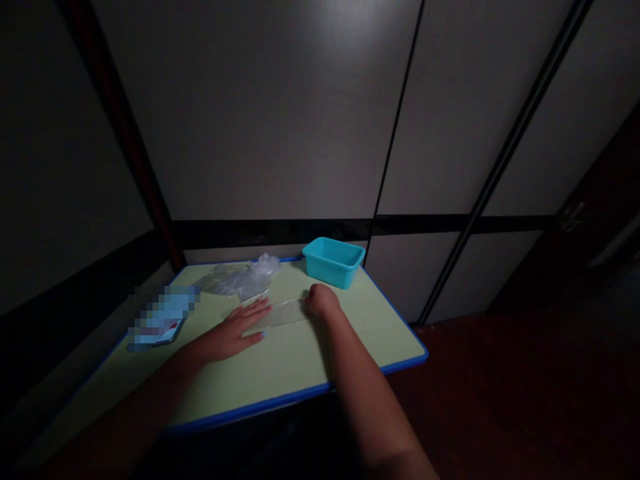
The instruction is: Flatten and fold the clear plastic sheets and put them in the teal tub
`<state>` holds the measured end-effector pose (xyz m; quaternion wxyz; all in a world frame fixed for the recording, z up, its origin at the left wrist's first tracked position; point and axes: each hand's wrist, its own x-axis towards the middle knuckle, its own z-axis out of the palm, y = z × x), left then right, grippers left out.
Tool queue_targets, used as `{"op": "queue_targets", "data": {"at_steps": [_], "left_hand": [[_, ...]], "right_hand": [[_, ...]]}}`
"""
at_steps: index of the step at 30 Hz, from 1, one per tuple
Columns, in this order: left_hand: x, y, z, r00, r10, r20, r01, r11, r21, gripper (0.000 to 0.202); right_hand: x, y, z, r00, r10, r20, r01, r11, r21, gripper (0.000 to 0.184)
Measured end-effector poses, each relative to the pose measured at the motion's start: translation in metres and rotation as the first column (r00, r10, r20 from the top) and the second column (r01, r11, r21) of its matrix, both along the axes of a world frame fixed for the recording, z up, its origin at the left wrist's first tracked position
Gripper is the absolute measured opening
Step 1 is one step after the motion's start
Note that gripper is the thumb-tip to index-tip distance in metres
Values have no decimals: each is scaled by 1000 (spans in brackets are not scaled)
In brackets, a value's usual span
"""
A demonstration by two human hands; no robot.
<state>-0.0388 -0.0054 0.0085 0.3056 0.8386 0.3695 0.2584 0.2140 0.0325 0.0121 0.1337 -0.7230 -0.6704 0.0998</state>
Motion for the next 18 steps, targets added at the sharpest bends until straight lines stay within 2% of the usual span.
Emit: {"op": "queue_targets", "data": {"at_steps": [3,6,10,18], "left_hand": [[1,0,-2,984,36,-174,-33,999,18,65],[0,-1,-1,974,64,-218,-57,998,41,65],[0,-1,-4,964,39,-264,-21,997,70,65],[1,-1,-10,987,-17,-162,20,1000,17,59]], "right_hand": [[-1,0,1,1000,12,3,-12,1000,4,20],[-1,-1,2,1000,15,9,-15,1000,5,20],[0,-2,1,1000,7,20,-7,1000,2,21],[1,-4,7,998,49,45,-48,999,-14,18]]}}
